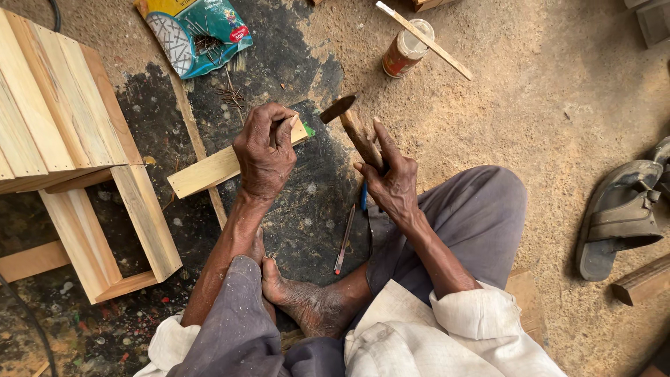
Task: The person assembles a small rectangular wooden frame by applying glue to the edges of wooden planks and joining them. They use a hammer to drive nails into the corners to secure the joints, repeatedly adjusting the pieces to ensure alignment.
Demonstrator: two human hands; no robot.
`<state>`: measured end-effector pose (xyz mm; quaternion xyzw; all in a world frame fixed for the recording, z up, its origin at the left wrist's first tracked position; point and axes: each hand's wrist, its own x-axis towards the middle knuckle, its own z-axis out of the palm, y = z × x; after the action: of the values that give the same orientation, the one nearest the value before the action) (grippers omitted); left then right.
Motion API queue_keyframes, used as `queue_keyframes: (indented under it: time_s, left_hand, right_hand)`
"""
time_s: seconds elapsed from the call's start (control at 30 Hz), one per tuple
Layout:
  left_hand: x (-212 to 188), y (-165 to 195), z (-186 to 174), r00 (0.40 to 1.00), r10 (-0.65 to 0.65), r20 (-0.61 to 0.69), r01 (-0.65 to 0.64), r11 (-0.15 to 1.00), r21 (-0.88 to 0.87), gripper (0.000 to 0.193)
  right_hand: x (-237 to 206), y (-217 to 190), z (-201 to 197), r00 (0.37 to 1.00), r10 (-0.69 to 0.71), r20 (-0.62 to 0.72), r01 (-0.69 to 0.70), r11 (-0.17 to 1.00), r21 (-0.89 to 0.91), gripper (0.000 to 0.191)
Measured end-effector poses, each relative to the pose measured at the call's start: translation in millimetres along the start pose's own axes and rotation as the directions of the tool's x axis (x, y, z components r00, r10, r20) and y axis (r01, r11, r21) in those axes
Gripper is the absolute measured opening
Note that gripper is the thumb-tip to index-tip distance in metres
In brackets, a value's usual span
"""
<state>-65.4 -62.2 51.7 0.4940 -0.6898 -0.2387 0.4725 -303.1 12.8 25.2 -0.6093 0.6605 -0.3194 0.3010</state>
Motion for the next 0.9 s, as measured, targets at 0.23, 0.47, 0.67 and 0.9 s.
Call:
queue_keyframes:
  time_s: [0.23, 0.47, 0.67, 0.9]
  left_hand:
    - [-3.0, -5.3, 5.7, 0.998, 0.057, 0.019, -0.057, 0.998, -0.014, 0.022]
    - [-3.3, -7.5, 8.7, 0.990, 0.133, 0.038, -0.135, 0.989, 0.063, 0.017]
    - [-4.5, -7.5, 10.1, 0.991, 0.131, 0.033, -0.133, 0.988, 0.077, 0.019]
    - [-4.1, -8.0, 12.2, 0.999, 0.002, 0.043, -0.003, 0.999, 0.045, 0.027]
  right_hand:
    - [-4.4, -55.4, -35.8, 0.927, -0.353, -0.126, 0.354, 0.935, -0.011, 0.079]
    - [-3.2, -83.2, -55.3, 0.908, -0.408, -0.091, 0.407, 0.913, -0.025, 0.073]
    - [-2.7, -90.5, -58.4, 0.891, -0.446, -0.088, 0.441, 0.895, -0.070, 0.069]
    - [6.3, -98.3, -49.2, 0.851, -0.524, -0.034, 0.494, 0.821, -0.285, 0.056]
